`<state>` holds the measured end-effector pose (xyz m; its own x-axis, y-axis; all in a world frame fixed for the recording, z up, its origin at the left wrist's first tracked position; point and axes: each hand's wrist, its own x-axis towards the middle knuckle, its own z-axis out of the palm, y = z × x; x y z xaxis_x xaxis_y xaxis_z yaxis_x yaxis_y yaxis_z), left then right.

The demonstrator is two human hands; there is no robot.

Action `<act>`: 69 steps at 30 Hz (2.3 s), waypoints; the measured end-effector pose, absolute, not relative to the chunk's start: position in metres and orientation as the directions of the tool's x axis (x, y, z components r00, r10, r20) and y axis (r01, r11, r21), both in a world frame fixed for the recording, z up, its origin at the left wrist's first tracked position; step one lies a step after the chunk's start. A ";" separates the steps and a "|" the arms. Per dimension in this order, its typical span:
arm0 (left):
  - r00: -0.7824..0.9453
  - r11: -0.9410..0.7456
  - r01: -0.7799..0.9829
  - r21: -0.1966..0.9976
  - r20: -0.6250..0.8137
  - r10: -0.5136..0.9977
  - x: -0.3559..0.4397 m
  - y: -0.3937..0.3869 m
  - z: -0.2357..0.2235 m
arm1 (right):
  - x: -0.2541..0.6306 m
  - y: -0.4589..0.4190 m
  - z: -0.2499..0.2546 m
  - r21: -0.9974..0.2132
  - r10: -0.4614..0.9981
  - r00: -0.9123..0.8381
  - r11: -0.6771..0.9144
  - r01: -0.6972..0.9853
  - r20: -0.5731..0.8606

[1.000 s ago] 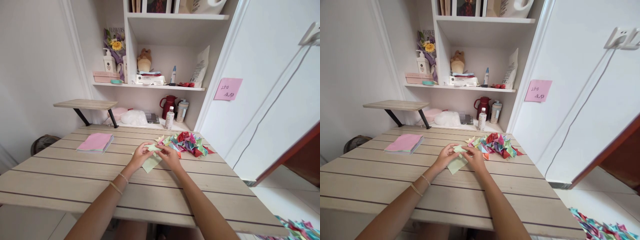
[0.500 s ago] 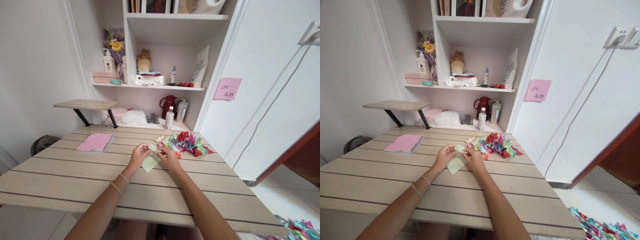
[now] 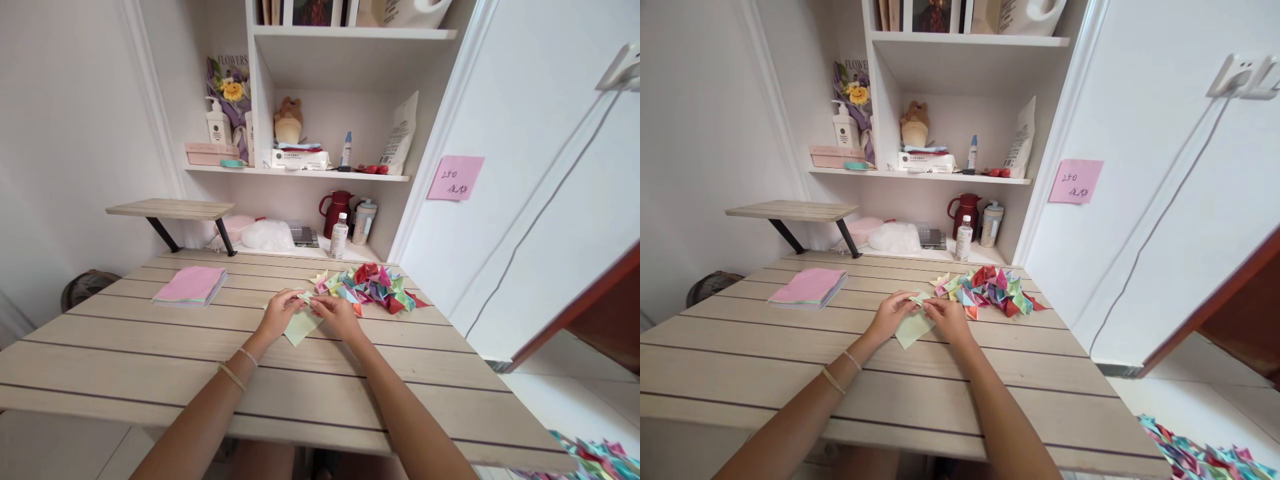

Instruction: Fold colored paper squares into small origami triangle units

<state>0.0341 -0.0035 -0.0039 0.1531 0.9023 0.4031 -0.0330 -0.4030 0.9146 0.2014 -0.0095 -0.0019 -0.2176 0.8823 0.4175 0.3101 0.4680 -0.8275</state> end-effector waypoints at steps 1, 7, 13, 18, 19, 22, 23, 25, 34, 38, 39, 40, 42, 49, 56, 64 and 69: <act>0.144 -0.413 -0.018 0.911 0.411 0.900 0.034 -0.004 -0.004 | 0.201 -0.010 -0.002 -0.802 0.876 -0.221 0.482 0.353 0.429; 0.169 -0.423 0.052 0.905 0.409 0.897 0.033 -0.002 -0.006 | 0.202 -0.016 0.001 -0.582 0.826 -0.305 0.553 0.596 0.473; 0.168 -0.433 0.072 0.899 0.417 0.893 0.035 -0.007 -0.002 | 0.202 -0.016 0.002 -0.505 0.819 -0.327 0.555 0.661 0.473; 0.129 -0.331 -0.043 0.943 0.334 0.934 0.043 -0.012 -0.001 | 0.201 -0.014 -0.002 -0.592 0.821 -0.221 0.541 0.597 0.527; 0.118 -0.282 -0.080 0.956 0.290 0.950 0.044 -0.012 -0.002 | 0.201 -0.014 -0.002 -0.610 0.820 -0.193 0.538 0.582 0.539; 0.170 -0.084 -0.182 0.980 0.115 0.979 0.044 -0.012 -0.005 | 0.200 -0.015 -0.003 -0.651 0.817 -0.117 0.529 0.545 0.565; 0.209 -0.020 -0.204 0.979 0.063 0.976 0.043 -0.012 -0.005 | 0.200 -0.015 -0.003 -0.664 0.816 -0.105 0.530 0.528 0.568; 0.263 0.061 -0.239 0.969 0.004 0.965 0.039 -0.011 -0.004 | 0.199 -0.016 -0.002 -0.690 0.815 -0.098 0.542 0.480 0.571; 0.318 0.120 -0.304 0.945 -0.018 0.948 0.039 -0.015 -0.003 | 0.198 -0.022 0.004 -0.620 0.804 -0.159 0.552 0.558 0.573; 0.189 -0.047 -0.199 0.979 0.086 0.978 0.040 -0.009 -0.008 | 0.199 -0.022 0.008 -0.689 0.818 -0.181 0.562 0.458 0.546; 0.162 -0.114 -0.134 0.984 0.135 0.978 0.038 -0.008 -0.008 | 0.200 -0.021 0.009 -0.702 0.822 -0.184 0.560 0.440 0.539; 0.149 -0.192 -0.046 0.980 0.196 0.969 0.037 -0.006 -0.008 | 0.201 -0.020 0.009 -0.703 0.822 -0.184 0.559 0.439 0.539; 0.179 -0.365 0.164 0.916 0.336 0.925 0.033 -0.006 -0.006 | 0.203 -0.018 0.009 -0.661 0.803 -0.191 0.578 0.479 0.564; 0.358 -0.584 0.477 0.657 0.462 0.811 0.031 -0.011 0.000 | 0.206 -0.014 0.005 -0.496 0.751 -0.279 0.621 0.606 0.599; 0.377 -0.624 0.473 0.622 0.497 0.782 0.030 -0.009 -0.002 | 0.207 -0.008 -0.001 -0.575 0.808 -0.269 0.568 0.589 0.524; 0.434 -0.657 0.488 0.574 0.494 0.753 0.026 -0.010 0.002 | 0.208 -0.011 0.002 -0.579 0.837 -0.267 0.529 0.620 0.478; 0.392 -0.640 0.504 0.580 0.507 0.768 0.027 -0.012 0.003 | 0.205 -0.015 0.004 -0.578 0.835 -0.231 0.520 0.629 0.500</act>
